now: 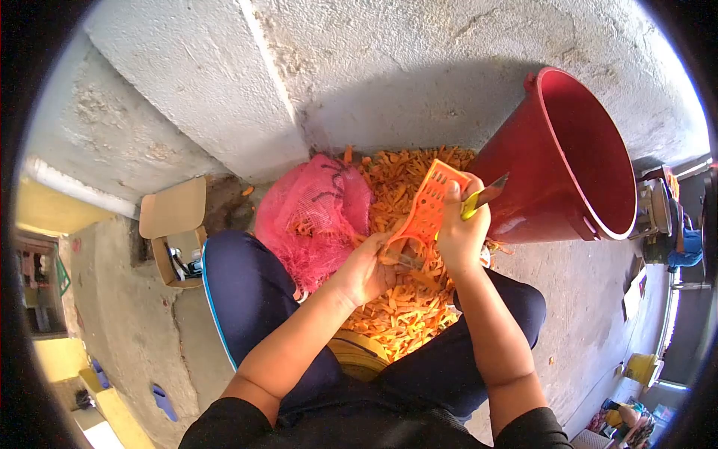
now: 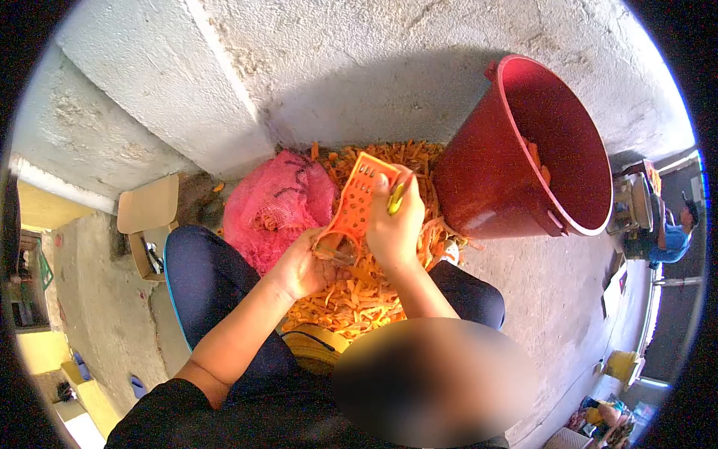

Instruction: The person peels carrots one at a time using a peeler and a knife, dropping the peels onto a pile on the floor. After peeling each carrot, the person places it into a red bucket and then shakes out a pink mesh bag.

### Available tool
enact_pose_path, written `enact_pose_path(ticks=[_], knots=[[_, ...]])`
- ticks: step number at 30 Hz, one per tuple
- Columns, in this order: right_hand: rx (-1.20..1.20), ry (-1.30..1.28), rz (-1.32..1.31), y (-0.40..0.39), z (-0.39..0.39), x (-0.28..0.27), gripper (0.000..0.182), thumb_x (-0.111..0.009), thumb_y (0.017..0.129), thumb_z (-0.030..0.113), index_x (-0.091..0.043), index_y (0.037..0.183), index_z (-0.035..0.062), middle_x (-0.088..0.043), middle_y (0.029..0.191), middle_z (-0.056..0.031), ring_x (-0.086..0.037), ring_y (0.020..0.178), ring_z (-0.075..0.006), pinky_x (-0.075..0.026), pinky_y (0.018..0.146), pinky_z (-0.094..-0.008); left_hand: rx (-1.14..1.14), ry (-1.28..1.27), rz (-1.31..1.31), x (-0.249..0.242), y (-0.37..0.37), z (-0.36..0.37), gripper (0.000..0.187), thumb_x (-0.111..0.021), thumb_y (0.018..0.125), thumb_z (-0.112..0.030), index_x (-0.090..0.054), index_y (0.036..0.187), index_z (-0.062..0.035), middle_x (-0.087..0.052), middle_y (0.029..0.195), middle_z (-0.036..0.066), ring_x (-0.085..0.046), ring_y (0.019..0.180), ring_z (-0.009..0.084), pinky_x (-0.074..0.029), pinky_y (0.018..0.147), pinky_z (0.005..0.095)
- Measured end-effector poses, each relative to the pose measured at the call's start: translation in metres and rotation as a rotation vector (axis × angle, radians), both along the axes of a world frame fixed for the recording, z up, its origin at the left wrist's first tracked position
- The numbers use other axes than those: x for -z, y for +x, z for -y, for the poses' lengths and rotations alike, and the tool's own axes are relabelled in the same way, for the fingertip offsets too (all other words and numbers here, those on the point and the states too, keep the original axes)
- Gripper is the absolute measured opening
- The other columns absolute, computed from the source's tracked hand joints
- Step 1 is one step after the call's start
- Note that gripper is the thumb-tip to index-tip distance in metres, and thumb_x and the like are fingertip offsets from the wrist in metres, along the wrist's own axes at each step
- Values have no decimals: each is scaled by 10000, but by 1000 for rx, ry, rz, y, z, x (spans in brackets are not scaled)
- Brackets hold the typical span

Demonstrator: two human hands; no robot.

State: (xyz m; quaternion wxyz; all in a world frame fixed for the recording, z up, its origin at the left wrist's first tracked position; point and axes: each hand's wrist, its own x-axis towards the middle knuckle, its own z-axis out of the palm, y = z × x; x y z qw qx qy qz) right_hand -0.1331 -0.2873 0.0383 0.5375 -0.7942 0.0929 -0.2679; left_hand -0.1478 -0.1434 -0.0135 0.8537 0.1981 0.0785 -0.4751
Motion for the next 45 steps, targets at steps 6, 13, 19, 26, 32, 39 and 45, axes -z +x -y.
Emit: enact_pose_path(ticks=[6, 13, 19, 26, 32, 39, 45], knots=[[-10, 6, -70, 1, -6, 3, 194, -471, 849, 154, -474, 944, -14, -533, 695, -131, -506, 628, -177, -416, 608, -302, 26, -118, -158, -8, 2, 2, 355, -359, 858, -438, -486, 978, -129, -467, 702, -6, -406, 542, 121, -339, 501, 263], [139, -156, -35, 9, 5, 7, 151, -487, 839, 136, -474, 899, -2, -530, 674, -146, -509, 611, -189, -423, 598, -304, 100, -131, -198, -10, 1, -3, 359, -357, 865, -422, -475, 970, -99, -426, 676, 13, -326, 512, 95, -277, 462, 219], [363, 35, 25, 35, 58, 8, 145, -471, 857, 164, -473, 852, 19, -423, 617, -28, -385, 562, -103, -361, 527, -270, 11, 74, -121, -16, -4, -7, 349, -364, 868, -395, -468, 1051, -118, -498, 777, 65, -424, 622, 161, -352, 529, 247], [-21, 31, 10, 1, -2, -1, 203, -460, 856, 191, -471, 913, -3, -479, 722, -56, -442, 670, -124, -391, 628, -273, 1, 52, -99, -21, -1, -4, 391, -355, 857, -449, -477, 1064, -141, -571, 818, 64, -518, 635, 180, -393, 522, 298], [-97, 21, -40, -2, -10, 3, 169, -479, 844, 128, -472, 944, -9, -509, 673, -80, -467, 612, -127, -405, 590, -265, 1, -122, -145, -14, -2, -1, 397, -337, 859, -461, -501, 1006, -130, -562, 745, 21, -468, 540, 138, -373, 487, 290], [76, -97, 6, 13, 6, 12, 138, -502, 838, 142, -466, 817, 10, -469, 613, -83, -408, 561, -120, -380, 531, -269, 54, 47, -236, -22, -4, 0, 389, -322, 865, -464, -481, 905, -112, -400, 589, 17, -367, 510, 136, -332, 486, 274], [273, 143, 44, 34, 45, 7, 153, -467, 860, 155, -462, 808, 10, -417, 627, -7, -364, 574, -83, -340, 526, -243, 58, 42, -132, -26, -8, -4, 402, -309, 865, -474, -475, 931, -114, -388, 597, 21, -365, 515, 152, -342, 527, 294]])
